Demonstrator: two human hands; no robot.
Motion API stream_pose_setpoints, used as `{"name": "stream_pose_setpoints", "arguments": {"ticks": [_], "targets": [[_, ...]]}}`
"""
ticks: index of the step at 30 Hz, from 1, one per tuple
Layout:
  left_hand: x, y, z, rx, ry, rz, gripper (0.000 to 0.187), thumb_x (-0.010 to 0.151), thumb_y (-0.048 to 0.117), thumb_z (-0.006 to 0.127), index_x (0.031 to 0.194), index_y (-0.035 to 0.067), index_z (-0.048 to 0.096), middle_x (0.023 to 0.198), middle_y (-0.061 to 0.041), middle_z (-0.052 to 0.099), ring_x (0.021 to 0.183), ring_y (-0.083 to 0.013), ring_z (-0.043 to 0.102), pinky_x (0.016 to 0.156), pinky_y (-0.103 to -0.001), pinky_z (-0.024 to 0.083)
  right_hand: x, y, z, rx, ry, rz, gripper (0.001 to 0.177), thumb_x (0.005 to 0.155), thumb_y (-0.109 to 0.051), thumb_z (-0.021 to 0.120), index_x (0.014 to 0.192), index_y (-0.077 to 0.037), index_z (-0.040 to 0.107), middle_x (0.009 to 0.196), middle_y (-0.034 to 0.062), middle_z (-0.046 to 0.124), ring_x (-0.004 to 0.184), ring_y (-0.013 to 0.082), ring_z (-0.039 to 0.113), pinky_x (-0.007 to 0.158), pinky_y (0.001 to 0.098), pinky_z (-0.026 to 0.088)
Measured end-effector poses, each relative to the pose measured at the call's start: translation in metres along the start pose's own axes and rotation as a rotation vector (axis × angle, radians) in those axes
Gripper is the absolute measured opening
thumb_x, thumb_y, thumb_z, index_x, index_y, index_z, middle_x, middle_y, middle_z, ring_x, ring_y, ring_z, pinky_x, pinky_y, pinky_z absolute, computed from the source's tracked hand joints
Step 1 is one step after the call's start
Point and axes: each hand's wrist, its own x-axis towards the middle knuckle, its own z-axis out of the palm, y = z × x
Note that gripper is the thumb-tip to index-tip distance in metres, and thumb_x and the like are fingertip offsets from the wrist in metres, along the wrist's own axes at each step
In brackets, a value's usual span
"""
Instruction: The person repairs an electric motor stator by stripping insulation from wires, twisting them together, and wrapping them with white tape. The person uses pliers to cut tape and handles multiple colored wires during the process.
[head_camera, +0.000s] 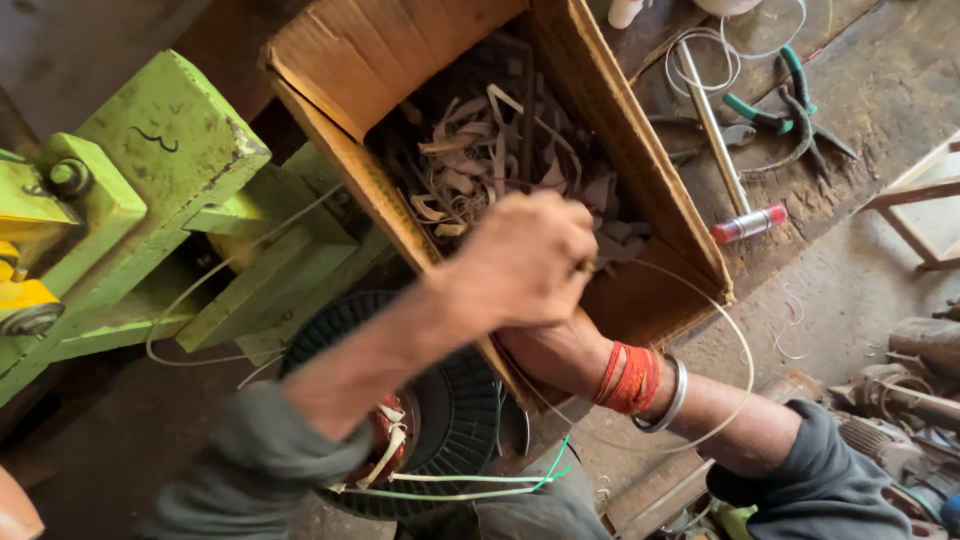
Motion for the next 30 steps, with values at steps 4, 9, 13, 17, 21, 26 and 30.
{"name": "stream_pose_setpoints", "arguments": {"ticks": [4, 9, 13, 17, 21, 26, 30], "targets": [[-0.009, -0.031, -0.079, -0.02, 0.174, 0.076, 0.007, 0.073, 0.009, 0.065, 0.077, 0.003, 0.065, 0.085, -0.013, 0.067, 0.082, -0.0322, 0.064, 0.077, -0.043, 0.055, 0.006, -0.027, -0.021, -0.512, -0.512, 0.124, 0.024, 0.095, -0.017, 0.053, 0.1, -0.006, 0.074, 0.12, 0.0139, 0.069, 0.121, 0.0298, 0.059, 0.097, 0.043, 0.047], [0.006, -0.064, -0.079, 0.208, 0.032, -0.245, 0.031, 0.088, 0.017, 0.065, 0.112, -0.003, 0.063, 0.115, -0.024, 0.065, 0.104, -0.0393, 0.066, 0.091, -0.047, 0.054, 0.013, -0.044, -0.031, -0.586, -0.102, -0.044, 0.026, 0.078, -0.022, 0.06, 0.085, -0.005, 0.078, 0.126, 0.0149, 0.067, 0.131, 0.034, 0.051, 0.093, 0.0478, 0.046], [0.043, -0.096, -0.019, 0.383, 0.069, -0.127, 0.063, 0.101, 0.038, 0.063, 0.141, -0.01, 0.051, 0.137, -0.04, 0.05, 0.124, -0.0526, 0.055, 0.099, -0.063, 0.042, 0.013, -0.048, -0.023, -0.593, -0.18, -0.006, 0.026, 0.076, -0.023, 0.06, 0.083, -0.005, 0.079, 0.126, 0.0173, 0.066, 0.129, 0.0352, 0.051, 0.092, 0.0484, 0.046], [0.06, -0.089, 0.015, 0.141, -0.695, -0.415, 0.081, 0.09, 0.066, 0.05, 0.146, 0.007, 0.047, 0.148, -0.02, 0.046, 0.133, -0.0381, 0.048, 0.107, -0.047, 0.039, 0.003, -0.042, -0.012, -0.557, -0.26, 0.015, 0.023, 0.077, -0.022, 0.061, 0.083, -0.007, 0.078, 0.126, 0.018, 0.066, 0.123, 0.0337, 0.055, 0.092, 0.047, 0.047], [0.033, -0.033, 0.01, 0.056, -0.836, -0.563, 0.085, 0.071, 0.079, 0.05, 0.129, 0.019, 0.068, 0.126, -0.016, 0.067, 0.117, -0.0341, 0.066, 0.099, -0.042, 0.051, -0.02, -0.021, 0.006, -0.345, -0.607, 0.151, 0.022, 0.102, -0.021, 0.054, 0.104, -0.01, 0.072, 0.116, 0.016, 0.066, 0.112, 0.0326, 0.059, 0.093, 0.0492, 0.046], [0.0, 0.024, 0.0, 0.179, -0.732, -0.525, 0.124, 0.059, 0.093, 0.055, 0.142, 0.001, 0.055, 0.14, -0.034, 0.053, 0.132, -0.0458, 0.053, 0.109, -0.06, 0.039, -0.043, 0.012, 0.038, -0.594, -0.39, -0.112, 0.021, 0.096, -0.018, 0.058, 0.105, -0.005, 0.072, 0.112, 0.0193, 0.067, 0.107, 0.0329, 0.062, 0.091, 0.0479, 0.049], [-0.002, 0.032, -0.002, 0.291, -0.607, -0.476, 0.149, 0.05, 0.096, 0.065, 0.16, 0.007, 0.018, 0.161, -0.038, 0.004, 0.148, -0.0579, 0.01, 0.111, -0.078, 0.001, -0.038, 0.032, 0.044, -0.502, -0.309, -0.109, 0.019, 0.092, -0.018, 0.059, 0.1, -0.005, 0.072, 0.107, 0.018, 0.067, 0.103, 0.0322, 0.062, 0.089, 0.047, 0.05]]}}
